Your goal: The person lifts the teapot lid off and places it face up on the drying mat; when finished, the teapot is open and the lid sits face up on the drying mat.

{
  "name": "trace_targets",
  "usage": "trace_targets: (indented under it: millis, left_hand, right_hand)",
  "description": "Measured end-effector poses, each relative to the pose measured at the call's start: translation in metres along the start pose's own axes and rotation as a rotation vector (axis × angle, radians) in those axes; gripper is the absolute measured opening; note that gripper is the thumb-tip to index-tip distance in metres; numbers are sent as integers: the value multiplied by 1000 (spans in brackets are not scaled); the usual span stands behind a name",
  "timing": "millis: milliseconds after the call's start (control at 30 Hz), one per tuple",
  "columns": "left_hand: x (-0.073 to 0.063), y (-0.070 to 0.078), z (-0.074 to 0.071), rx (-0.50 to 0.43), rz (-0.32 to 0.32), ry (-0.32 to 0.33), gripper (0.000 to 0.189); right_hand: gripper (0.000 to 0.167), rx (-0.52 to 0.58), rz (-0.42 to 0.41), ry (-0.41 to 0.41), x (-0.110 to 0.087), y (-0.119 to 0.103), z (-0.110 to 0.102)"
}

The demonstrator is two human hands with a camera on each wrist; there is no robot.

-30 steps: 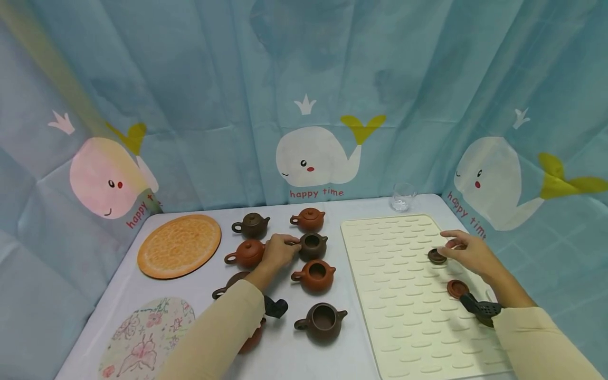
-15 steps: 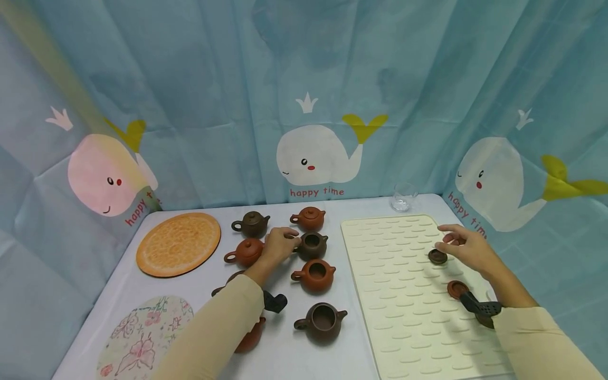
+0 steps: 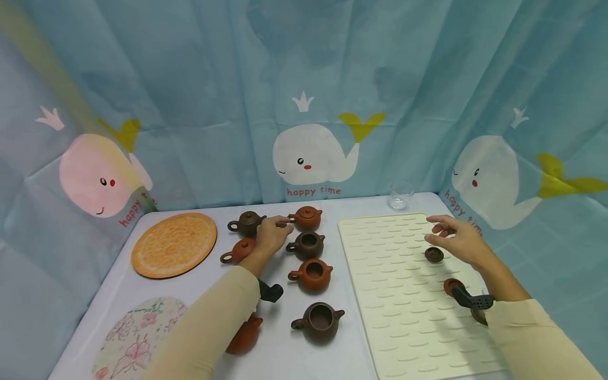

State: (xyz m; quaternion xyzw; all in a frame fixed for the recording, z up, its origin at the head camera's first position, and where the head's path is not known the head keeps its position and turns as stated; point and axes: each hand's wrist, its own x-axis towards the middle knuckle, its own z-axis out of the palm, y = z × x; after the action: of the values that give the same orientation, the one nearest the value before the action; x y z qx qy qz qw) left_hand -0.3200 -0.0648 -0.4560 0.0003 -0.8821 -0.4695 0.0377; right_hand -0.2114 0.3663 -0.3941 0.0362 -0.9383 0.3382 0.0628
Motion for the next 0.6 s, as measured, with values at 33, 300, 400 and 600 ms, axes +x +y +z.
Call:
trace_targets:
  millis: [33, 300, 400, 600]
  left_hand:
    - [1, -1, -1, 3, -8, 5, 28]
    - [13, -3, 1, -19, -22, 23, 27]
    - [18, -5, 4, -17, -57, 10, 27]
    - [30, -3, 9, -13, -60, -7, 31]
  right_hand:
    - [55, 3, -3, -2, 1, -2, 0]
    - [53, 13, -47, -9, 6, -12, -1]
    - [52, 18, -52, -17, 8, -16, 1]
    - [48, 48, -93, -14, 15, -20, 7]
